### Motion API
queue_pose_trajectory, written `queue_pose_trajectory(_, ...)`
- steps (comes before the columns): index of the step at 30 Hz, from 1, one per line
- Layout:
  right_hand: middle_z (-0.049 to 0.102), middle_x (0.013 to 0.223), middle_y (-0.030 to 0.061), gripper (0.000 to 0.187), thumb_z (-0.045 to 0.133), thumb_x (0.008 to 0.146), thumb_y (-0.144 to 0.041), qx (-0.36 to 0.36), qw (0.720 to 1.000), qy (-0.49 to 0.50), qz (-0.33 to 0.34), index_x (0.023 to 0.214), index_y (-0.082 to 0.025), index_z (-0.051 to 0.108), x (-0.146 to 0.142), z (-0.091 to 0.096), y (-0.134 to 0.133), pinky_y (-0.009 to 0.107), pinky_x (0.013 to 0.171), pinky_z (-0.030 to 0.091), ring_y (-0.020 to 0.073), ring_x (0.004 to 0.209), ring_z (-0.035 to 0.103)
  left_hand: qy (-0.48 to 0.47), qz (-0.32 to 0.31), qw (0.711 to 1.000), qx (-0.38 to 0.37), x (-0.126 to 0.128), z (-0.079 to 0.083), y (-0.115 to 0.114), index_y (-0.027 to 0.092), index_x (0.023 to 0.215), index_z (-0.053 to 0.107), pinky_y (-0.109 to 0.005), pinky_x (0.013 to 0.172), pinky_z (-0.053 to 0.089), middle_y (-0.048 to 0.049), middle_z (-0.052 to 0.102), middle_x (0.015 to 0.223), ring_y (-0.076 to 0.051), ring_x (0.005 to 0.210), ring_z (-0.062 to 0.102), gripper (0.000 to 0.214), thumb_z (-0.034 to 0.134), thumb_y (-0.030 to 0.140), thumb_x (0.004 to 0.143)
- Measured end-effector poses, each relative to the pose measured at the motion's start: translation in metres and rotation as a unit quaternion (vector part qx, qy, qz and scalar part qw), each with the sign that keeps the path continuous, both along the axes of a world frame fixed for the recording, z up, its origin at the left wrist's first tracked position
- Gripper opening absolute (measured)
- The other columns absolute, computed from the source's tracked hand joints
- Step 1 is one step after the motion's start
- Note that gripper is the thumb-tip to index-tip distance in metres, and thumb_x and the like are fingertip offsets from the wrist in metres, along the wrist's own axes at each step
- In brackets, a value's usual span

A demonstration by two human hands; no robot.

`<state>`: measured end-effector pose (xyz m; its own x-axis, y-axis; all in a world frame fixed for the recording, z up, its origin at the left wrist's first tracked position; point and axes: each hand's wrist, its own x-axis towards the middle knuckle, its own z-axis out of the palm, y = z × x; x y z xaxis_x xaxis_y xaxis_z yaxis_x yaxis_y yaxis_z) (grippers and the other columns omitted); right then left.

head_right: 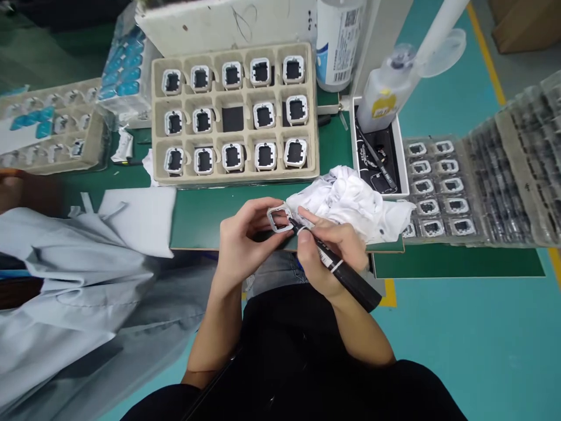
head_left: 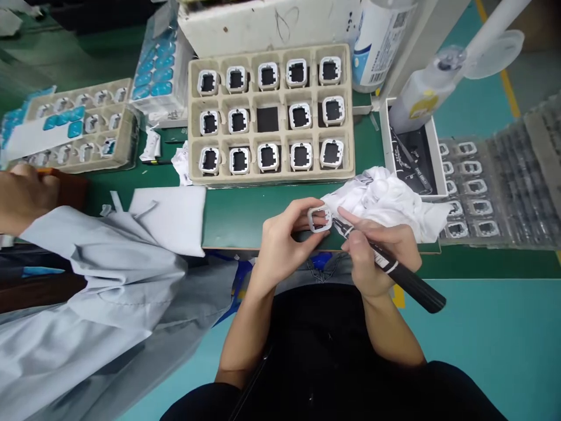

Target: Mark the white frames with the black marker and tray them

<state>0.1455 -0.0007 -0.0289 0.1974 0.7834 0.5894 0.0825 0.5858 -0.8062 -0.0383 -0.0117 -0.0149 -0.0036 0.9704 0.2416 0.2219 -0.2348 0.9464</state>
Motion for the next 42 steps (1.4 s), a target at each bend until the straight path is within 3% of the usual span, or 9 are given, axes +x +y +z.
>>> queue_pose_trajectory(2, 0.092, 0.092, -0.0022, 0.018, 0.094, 0.111, -0.028, -0.007, 1.0, -0.018, 0.015, 0.115, -0.029, 0.076, 0.0, 0.001, 0.0, 0.053, 0.096, 0.089, 0.0305, 0.088, 0.099, 0.03, -0.001, 0.999, 0.017, 0.0, 0.001, 0.0, 0.027, 0.146, 0.082, -0.031, 0.11, 0.082, -0.0037, 0.095, 0.132, -0.023, 0.114, 0.099, 0.04, 0.096, 0.026, 0.109)
queue_pose_trajectory(4, 0.095, 0.099, -0.0001, 0.017, 0.093, 0.111, -0.025, -0.006, 0.999, -0.035, 0.024, 0.116, -0.029, 0.077, 0.0, 0.002, -0.001, 0.054, 0.099, 0.089, 0.0298, 0.09, 0.099, 0.051, 0.004, 0.998, 0.032, 0.001, 0.002, -0.001, 0.03, 0.146, 0.083, -0.03, 0.11, 0.081, -0.0021, 0.095, 0.133, -0.022, 0.113, 0.098, 0.039, 0.094, 0.022, 0.109)
queue_pose_trajectory(12, 0.095, 0.101, 0.0003, 0.017, 0.093, 0.111, -0.022, -0.011, 0.997, -0.076, -0.009, 0.115, -0.03, 0.078, -0.003, 0.01, -0.002, 0.049, 0.088, 0.089, 0.0334, 0.103, 0.101, 0.115, 0.028, 0.992, 0.034, 0.001, 0.003, -0.006, 0.032, 0.146, 0.085, -0.027, 0.102, 0.081, -0.0011, 0.097, 0.131, -0.021, 0.107, 0.097, 0.035, 0.094, 0.03, 0.113)
queue_pose_trajectory(21, 0.093, 0.098, -0.0014, 0.017, 0.095, 0.109, -0.021, 0.012, 0.998, -0.06, -0.02, 0.115, -0.03, 0.082, -0.007, 0.008, 0.002, 0.045, 0.093, 0.09, 0.0334, 0.105, 0.101, 0.116, 0.03, 0.992, 0.046, 0.002, 0.006, -0.008, 0.034, 0.146, 0.085, -0.025, 0.099, 0.079, 0.0006, 0.097, 0.128, -0.019, 0.106, 0.098, 0.034, 0.094, 0.028, 0.114)
queue_pose_trajectory(28, 0.091, 0.094, -0.0018, 0.016, 0.093, 0.111, -0.025, 0.009, 0.996, -0.083, -0.03, 0.114, -0.031, 0.079, -0.006, 0.009, 0.002, 0.048, 0.087, 0.09, 0.0338, 0.1, 0.101, 0.148, 0.037, 0.987, 0.055, 0.001, 0.005, -0.009, 0.036, 0.147, 0.084, -0.027, 0.095, 0.08, 0.0004, 0.098, 0.13, -0.021, 0.105, 0.098, 0.034, 0.093, 0.031, 0.114)
queue_pose_trajectory(33, 0.093, 0.098, -0.0021, 0.018, 0.092, 0.11, -0.02, 0.027, 0.994, -0.099, -0.024, 0.118, -0.031, 0.08, -0.007, 0.01, 0.003, 0.044, 0.087, 0.089, 0.0315, 0.1, 0.101, 0.165, 0.04, 0.982, 0.078, -0.001, 0.003, -0.009, 0.037, 0.148, 0.085, -0.027, 0.088, 0.078, -0.0004, 0.098, 0.129, -0.02, 0.099, 0.097, 0.033, 0.092, 0.031, 0.116)
queue_pose_trajectory(42, 0.092, 0.094, -0.0043, 0.025, 0.089, 0.106, -0.014, 0.046, 0.992, -0.115, -0.037, 0.119, -0.033, 0.082, -0.009, 0.015, 0.007, 0.042, 0.081, 0.089, 0.0323, 0.097, 0.101, 0.146, 0.044, 0.986, 0.066, 0.002, 0.002, -0.011, 0.036, 0.149, 0.085, -0.026, 0.093, 0.079, -0.0005, 0.099, 0.129, -0.02, 0.104, 0.098, 0.033, 0.093, 0.034, 0.117)
